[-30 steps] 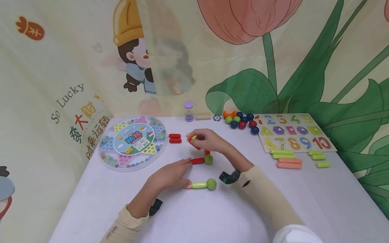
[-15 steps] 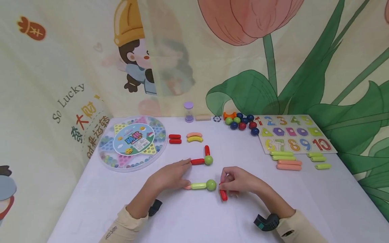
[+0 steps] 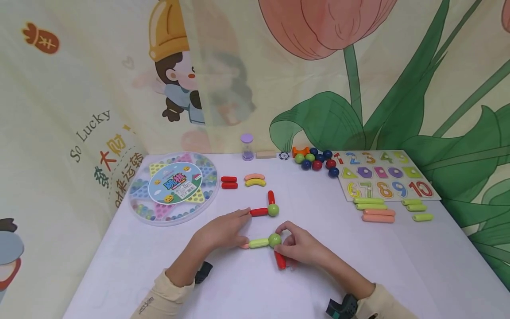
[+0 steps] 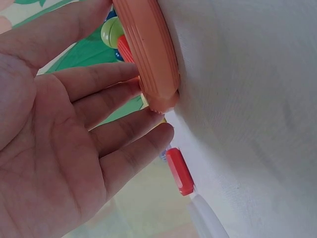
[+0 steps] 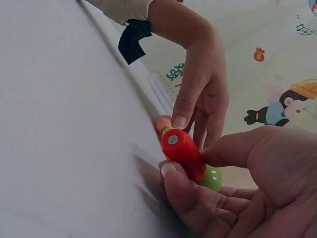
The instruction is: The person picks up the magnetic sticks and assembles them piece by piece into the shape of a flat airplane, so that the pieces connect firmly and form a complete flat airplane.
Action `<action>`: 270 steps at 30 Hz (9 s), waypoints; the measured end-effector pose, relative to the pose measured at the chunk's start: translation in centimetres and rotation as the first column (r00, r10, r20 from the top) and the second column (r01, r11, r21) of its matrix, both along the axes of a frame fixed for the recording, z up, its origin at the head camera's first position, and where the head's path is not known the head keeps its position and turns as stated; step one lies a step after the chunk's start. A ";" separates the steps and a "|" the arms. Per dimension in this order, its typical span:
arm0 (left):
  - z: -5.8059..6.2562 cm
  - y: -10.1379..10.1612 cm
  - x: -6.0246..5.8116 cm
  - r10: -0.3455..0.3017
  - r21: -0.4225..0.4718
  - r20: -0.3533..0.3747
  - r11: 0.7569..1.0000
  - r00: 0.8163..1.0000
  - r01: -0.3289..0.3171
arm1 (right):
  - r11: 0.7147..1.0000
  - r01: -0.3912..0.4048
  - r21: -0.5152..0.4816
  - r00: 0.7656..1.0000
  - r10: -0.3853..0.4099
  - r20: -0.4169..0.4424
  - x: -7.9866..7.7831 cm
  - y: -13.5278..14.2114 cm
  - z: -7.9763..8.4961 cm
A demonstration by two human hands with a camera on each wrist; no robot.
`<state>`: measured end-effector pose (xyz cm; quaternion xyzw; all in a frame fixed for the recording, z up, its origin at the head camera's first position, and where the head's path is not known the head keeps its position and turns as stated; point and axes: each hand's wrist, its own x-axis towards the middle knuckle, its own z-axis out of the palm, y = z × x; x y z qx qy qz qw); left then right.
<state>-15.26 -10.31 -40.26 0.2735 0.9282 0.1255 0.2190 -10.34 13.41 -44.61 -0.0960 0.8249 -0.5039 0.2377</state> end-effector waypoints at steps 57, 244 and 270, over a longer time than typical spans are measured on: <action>-0.6 7.5 -4.8 -0.166 -0.077 -0.278 0.986 0.946 0.151 | 0.972 0.078 0.223 0.996 -0.069 -0.051 -17.4 1.3 0.1; -1.0 -0.6 -2.6 -0.018 0.118 -0.091 0.993 0.996 0.029 | 0.875 -0.356 0.329 0.809 0.465 -0.360 0.7 1.5 1.1; -0.8 -2.9 -3.8 0.066 0.138 -0.095 0.989 0.993 -0.052 | 0.863 -0.334 0.380 0.729 0.492 -0.477 -0.3 -1.5 0.6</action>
